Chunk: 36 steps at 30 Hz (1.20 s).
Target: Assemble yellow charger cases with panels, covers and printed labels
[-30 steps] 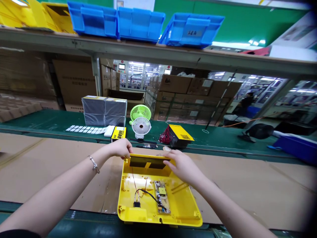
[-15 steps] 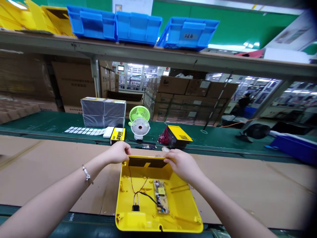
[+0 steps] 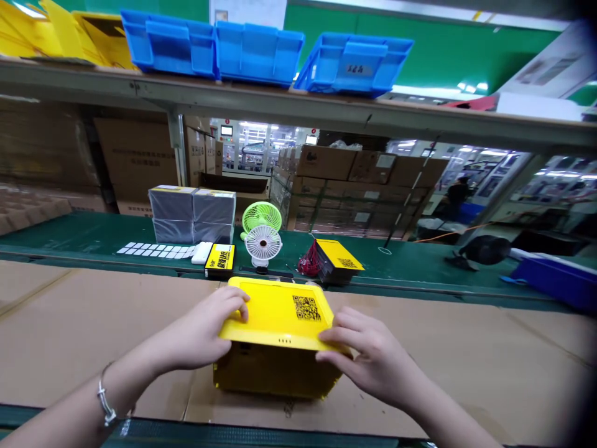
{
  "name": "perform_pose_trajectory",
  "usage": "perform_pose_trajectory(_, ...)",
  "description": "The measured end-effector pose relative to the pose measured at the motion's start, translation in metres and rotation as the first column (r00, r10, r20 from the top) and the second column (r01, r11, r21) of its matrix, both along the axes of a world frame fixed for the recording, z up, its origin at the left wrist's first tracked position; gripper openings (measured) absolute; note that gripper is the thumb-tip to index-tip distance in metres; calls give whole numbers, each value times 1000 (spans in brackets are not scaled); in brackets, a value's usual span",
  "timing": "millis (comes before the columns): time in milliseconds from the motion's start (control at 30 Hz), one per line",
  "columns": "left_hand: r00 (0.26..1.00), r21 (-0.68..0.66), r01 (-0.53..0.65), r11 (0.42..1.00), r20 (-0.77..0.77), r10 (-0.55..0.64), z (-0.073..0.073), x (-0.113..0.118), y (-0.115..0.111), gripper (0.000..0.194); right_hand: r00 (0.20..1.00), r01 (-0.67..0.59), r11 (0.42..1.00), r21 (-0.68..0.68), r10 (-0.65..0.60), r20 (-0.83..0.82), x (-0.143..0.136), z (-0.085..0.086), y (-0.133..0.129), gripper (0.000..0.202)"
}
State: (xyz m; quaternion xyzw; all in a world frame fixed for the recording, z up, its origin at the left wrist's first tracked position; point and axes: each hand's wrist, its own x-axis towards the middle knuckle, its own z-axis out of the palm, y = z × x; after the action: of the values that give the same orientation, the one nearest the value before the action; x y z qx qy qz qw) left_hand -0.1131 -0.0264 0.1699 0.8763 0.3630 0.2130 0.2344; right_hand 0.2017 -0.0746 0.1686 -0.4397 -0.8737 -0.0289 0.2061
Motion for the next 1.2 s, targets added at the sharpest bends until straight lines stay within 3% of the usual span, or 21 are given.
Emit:
perform_pose_trajectory(100, 998, -229, 64, 971, 30, -59, 3, -1, 9, 59, 985, 62, 995, -76, -73, -158, -3, 3, 8, 19)
perform_pose_trajectory(167, 989, -285, -46, 957, 119, 83, 0, 7, 22, 63, 933, 198, 972, -124, -226, -281, -5, 0, 23, 23)
perform_pose_trajectory(233, 927, -399, -183, 899, 235, 293, -8, 19, 37, 57, 831, 279, 918, -280, -377, -409, -6, -8, 44, 31)
perform_pose_trajectory(333, 826, -582, -206, 787, 327, 458, -23, 35, 56, 44, 693, 186, 830, -526, -491, -528, -7, -26, 70, 38)
perform_pose_trajectory(467, 795, -650, -115, 751, 393, 462, -36, 39, 61, 32, 648, 30, 805, -592, -466, -602, -5, -42, 80, 36)
perform_pose_trajectory(633, 777, -691, -46, 722, 430, 460, -35, 35, 57, 30, 562, -140, 777, -613, -448, -695, -3, -43, 75, 36)
perform_pose_trajectory(800, 777, -653, -134, 746, 398, 488, -34, 36, 58, 23, 593, -24, 799, -601, -473, -652, -5, -43, 82, 33)
perform_pose_trajectory(1000, 796, -593, -169, 787, 389, 464, -37, 37, 61, 25, 602, 26, 821, -570, -468, -647, -3, -49, 88, 33)
perform_pose_trajectory(1100, 810, -549, -191, 814, 380, 447, -43, 36, 75, 32, 624, 27, 819, -573, -462, -631, -3, -47, 90, 37)
perform_pose_trajectory(1200, 816, -486, -248, 838, 362, 452, -55, 29, 105, 45, 651, 52, 820, -570, -461, -603, -3, -43, 90, 36)
